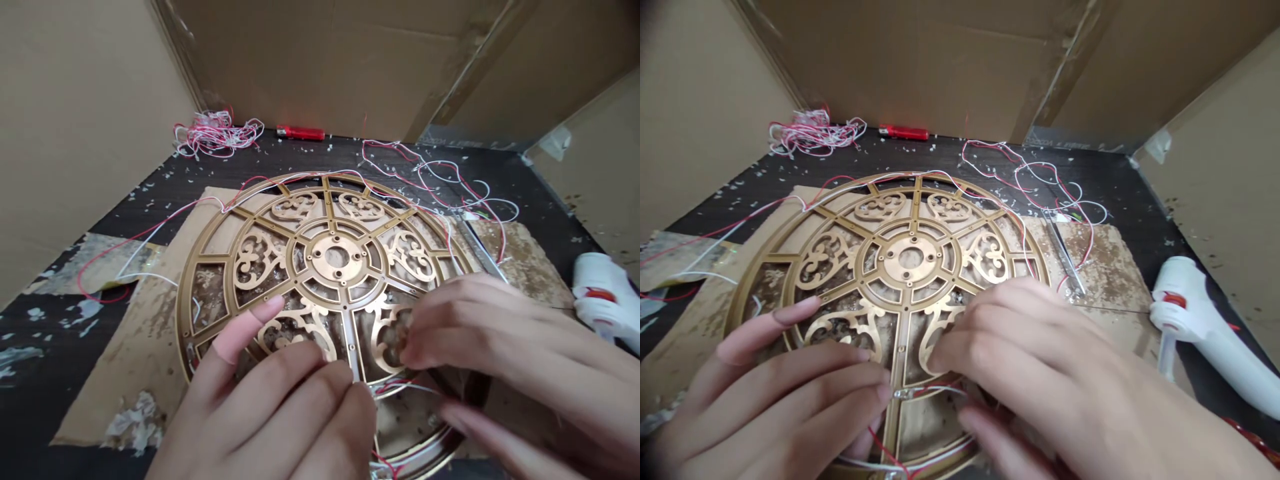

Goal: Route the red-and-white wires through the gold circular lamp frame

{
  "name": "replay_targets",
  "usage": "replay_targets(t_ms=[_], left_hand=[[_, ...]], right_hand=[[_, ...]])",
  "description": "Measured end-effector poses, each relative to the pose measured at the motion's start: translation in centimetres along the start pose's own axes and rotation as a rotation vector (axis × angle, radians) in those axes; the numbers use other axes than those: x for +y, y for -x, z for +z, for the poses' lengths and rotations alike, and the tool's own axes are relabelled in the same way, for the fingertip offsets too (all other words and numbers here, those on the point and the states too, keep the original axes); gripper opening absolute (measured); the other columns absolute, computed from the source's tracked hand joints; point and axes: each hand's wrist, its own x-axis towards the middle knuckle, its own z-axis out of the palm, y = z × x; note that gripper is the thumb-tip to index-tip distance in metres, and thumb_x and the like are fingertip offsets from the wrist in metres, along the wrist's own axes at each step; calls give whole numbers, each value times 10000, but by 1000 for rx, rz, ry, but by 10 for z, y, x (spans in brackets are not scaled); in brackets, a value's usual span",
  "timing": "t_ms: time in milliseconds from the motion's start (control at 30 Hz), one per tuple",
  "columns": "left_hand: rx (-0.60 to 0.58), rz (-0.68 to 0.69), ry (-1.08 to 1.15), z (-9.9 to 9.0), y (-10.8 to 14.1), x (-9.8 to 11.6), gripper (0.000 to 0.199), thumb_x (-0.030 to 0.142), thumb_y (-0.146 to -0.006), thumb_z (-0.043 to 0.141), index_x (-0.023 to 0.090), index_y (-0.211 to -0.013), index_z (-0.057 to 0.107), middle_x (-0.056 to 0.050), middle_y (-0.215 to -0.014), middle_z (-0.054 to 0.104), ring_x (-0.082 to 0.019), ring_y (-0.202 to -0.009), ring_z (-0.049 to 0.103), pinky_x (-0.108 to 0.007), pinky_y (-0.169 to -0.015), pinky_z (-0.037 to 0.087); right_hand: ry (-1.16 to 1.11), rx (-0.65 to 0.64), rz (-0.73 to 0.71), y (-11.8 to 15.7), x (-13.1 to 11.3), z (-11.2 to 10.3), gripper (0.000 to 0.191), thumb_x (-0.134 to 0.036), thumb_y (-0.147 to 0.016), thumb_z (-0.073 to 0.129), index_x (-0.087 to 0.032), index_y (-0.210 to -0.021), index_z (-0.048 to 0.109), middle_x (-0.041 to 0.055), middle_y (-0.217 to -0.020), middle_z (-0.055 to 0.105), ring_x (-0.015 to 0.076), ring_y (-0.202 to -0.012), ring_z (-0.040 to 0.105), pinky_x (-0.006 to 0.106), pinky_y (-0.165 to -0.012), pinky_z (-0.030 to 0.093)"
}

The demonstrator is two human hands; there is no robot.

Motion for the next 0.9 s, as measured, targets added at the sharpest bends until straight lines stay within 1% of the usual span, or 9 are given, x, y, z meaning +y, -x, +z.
replay_targets(t_ms=[67, 167, 300, 367, 500, 667, 733, 833, 900], left_hand=[[2, 2, 1, 1, -1, 0, 210, 547, -1099, 696, 363, -1177, 761, 42, -1065, 842, -249, -1251, 810, -531, -1377, 559], [-2, 4, 2, 0, -1, -2, 198, 538, -1099, 697, 364, -1167, 763, 42, -1054, 842, -248, -1236, 815, -530, -1371, 566], [-2, -8, 2, -3, -4, -4, 132, 473, -1112, 706, 358, -1104, 770, 55, -1041, 845, -230, -1201, 821, -508, -1373, 563], [43, -55, 18, -3, -6, -4, 168, 389, -1175, 635, 342, -1082, 767, 72, -1027, 848, -182, -1164, 816, -459, -1415, 507], [168, -138, 73, -1, -11, -2, 393, 215, -1285, 383, 273, -1117, 734, 100, -979, 847, -85, -1112, 751, -368, -1490, 328], [157, -93, 70, -3, -7, -2, 419, 156, -1269, 398, 251, -1040, 735, 79, -965, 838, -106, -1126, 718, -414, -1507, 291], [150, -82, 53, -4, -5, -3, 356, 204, -1250, 477, 273, -1033, 751, 75, -976, 833, -121, -1138, 744, -434, -1503, 333], [62, -22, 19, -5, -3, -5, 145, 411, -1163, 686, 329, -1075, 767, 62, -1037, 834, -190, -1193, 793, -502, -1439, 479], [22, 13, 8, -4, -2, -6, 155, 498, -1102, 751, 344, -1100, 760, 47, -1073, 832, -229, -1228, 799, -535, -1402, 528]], right_hand=[[-30, -2, 6, -1, -2, 1, 216, -328, -1288, 549, -219, -1259, 733, 85, -1193, 733, 246, -1166, 711, 340, -1010, 606], [-101, 0, -5, -4, -4, 6, 221, -284, -1307, 521, -209, -1229, 713, 68, -1144, 730, 214, -1101, 700, 325, -967, 582], [-105, 5, 12, -9, -3, 7, 137, -216, -1286, 537, -217, -1291, 674, 56, -1186, 714, 197, -1136, 686, 299, -963, 572], [-103, -9, -24, -10, -2, 6, 126, -196, -1266, 558, -224, -1344, 652, 47, -1207, 704, 185, -1161, 678, 278, -987, 571], [-107, 11, -10, -9, -2, 7, 152, -187, -1273, 535, -226, -1382, 634, 36, -1226, 695, 169, -1193, 659, 276, -1062, 544], [-142, 10, -36, -9, -1, 11, 189, -202, -1308, 475, -220, -1301, 663, 34, -1181, 702, 172, -1139, 660, 315, -1013, 522], [-172, 21, -47, -9, 0, 13, 186, -173, -1293, 493, -214, -1290, 675, 36, -1180, 704, 172, -1118, 660, 323, -1018, 519], [-147, 31, -23, -8, -2, 12, 142, -234, -1300, 532, -232, -1290, 673, 30, -1157, 709, 180, -1125, 670, 316, -994, 544], [-101, 43, -1, -8, -4, 9, 127, -299, -1315, 543, -246, -1300, 657, 23, -1145, 705, 174, -1144, 678, 285, -988, 567]])
